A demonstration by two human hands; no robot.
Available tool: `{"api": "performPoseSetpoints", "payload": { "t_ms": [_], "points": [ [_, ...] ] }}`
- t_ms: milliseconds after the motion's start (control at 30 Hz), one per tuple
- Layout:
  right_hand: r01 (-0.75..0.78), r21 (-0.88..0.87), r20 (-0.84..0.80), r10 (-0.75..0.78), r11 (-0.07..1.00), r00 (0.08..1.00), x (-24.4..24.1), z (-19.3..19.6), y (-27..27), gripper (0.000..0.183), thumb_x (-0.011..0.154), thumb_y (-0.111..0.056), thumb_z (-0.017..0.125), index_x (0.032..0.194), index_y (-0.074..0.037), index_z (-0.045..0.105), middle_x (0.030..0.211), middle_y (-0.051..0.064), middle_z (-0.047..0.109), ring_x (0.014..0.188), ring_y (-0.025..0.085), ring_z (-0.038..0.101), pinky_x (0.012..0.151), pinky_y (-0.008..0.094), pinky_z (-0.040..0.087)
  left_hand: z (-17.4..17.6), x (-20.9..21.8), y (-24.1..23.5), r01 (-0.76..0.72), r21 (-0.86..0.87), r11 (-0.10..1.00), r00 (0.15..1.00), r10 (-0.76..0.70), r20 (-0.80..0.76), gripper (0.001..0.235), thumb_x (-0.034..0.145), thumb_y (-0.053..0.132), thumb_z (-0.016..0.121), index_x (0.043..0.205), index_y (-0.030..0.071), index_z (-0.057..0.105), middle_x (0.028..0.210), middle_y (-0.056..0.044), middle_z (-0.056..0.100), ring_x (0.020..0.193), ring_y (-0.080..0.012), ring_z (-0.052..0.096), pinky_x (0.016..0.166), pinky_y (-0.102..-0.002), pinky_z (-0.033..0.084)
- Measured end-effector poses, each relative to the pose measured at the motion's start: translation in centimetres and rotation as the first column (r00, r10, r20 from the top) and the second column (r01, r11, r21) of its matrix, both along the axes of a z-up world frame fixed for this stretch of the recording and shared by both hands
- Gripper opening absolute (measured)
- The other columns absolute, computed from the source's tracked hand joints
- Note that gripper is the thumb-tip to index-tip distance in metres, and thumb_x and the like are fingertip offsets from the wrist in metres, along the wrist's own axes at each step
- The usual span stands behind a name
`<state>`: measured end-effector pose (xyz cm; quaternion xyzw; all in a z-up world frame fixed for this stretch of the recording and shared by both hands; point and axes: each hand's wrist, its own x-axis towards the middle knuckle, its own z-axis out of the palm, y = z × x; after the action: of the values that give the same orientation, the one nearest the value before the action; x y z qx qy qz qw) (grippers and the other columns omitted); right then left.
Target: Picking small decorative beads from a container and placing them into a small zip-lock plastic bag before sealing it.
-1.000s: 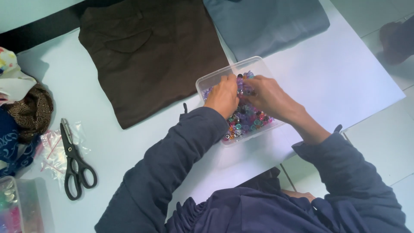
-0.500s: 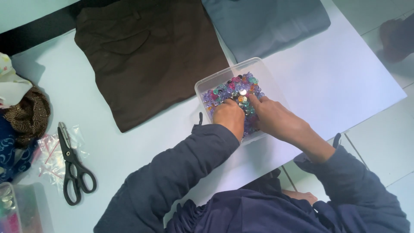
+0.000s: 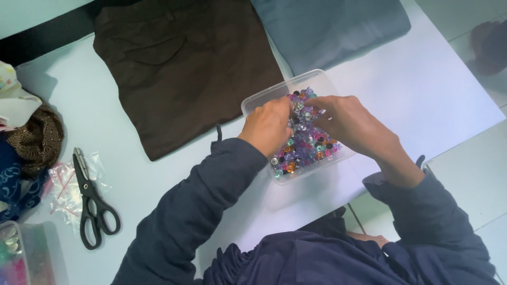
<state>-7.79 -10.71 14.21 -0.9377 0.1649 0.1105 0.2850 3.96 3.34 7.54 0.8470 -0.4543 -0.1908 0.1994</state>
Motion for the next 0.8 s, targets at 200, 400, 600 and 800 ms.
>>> {"api": "performPoseSetpoints", "payload": {
  "t_ms": [200,400,600,800],
  "points": [
    [-0.106,-0.169,-0.296,0.053,0.980,0.954,-0.7,-3.4,0.5,0.070,0.088,-0.008,0.076,0.150,-0.016,0.045,0.115,0.024,0.070,0.101,0.041,0.075,0.078,0.052,0.068,-3.2,-5.9,0.1,-0.071,0.239,0.968,0.895,-0.044,0.444,0.080,0.072,0.015,0.087,0.134,-0.017,0.050,0.080,-0.023,0.069,0.074,-0.0346,0.074,0.060,-0.046,0.063],
    [-0.067,-0.182,-0.269,0.016,0.981,0.963,-1.0,-8.2,0.6,0.072,0.088,0.003,0.066,0.152,-0.017,0.038,0.107,0.023,0.070,0.092,0.039,0.077,0.070,0.047,0.066,-6.0,-6.3,-1.2,-0.101,0.167,0.981,0.832,-0.009,0.555,0.076,0.078,0.009,0.076,0.142,-0.016,0.044,0.082,-0.025,0.070,0.074,-0.0333,0.075,0.064,-0.039,0.063],
    [0.050,-0.054,-0.004,-0.051,0.997,0.999,-0.2,-6.2,0.0,0.056,0.088,0.005,0.066,0.141,-0.012,0.059,0.116,0.025,0.071,0.101,0.043,0.073,0.077,0.051,0.064,-3.4,-2.4,-0.7,0.030,-0.145,0.989,0.991,-0.049,-0.126,0.061,0.084,0.004,0.073,0.135,-0.007,0.041,0.112,-0.033,0.062,0.096,-0.0496,0.071,0.077,-0.056,0.062],
    [0.049,-0.026,0.297,-0.039,0.998,0.954,-1.8,-2.3,-0.2,0.049,0.087,0.016,0.066,0.135,0.005,0.065,0.119,0.032,0.069,0.100,0.044,0.073,0.074,0.051,0.063,0.1,-1.2,-0.5,0.001,-0.242,0.970,0.998,-0.018,-0.065,0.050,0.094,0.007,0.065,0.139,0.014,0.047,0.119,-0.019,0.066,0.104,-0.0395,0.072,0.081,-0.055,0.062]
  ]
}}
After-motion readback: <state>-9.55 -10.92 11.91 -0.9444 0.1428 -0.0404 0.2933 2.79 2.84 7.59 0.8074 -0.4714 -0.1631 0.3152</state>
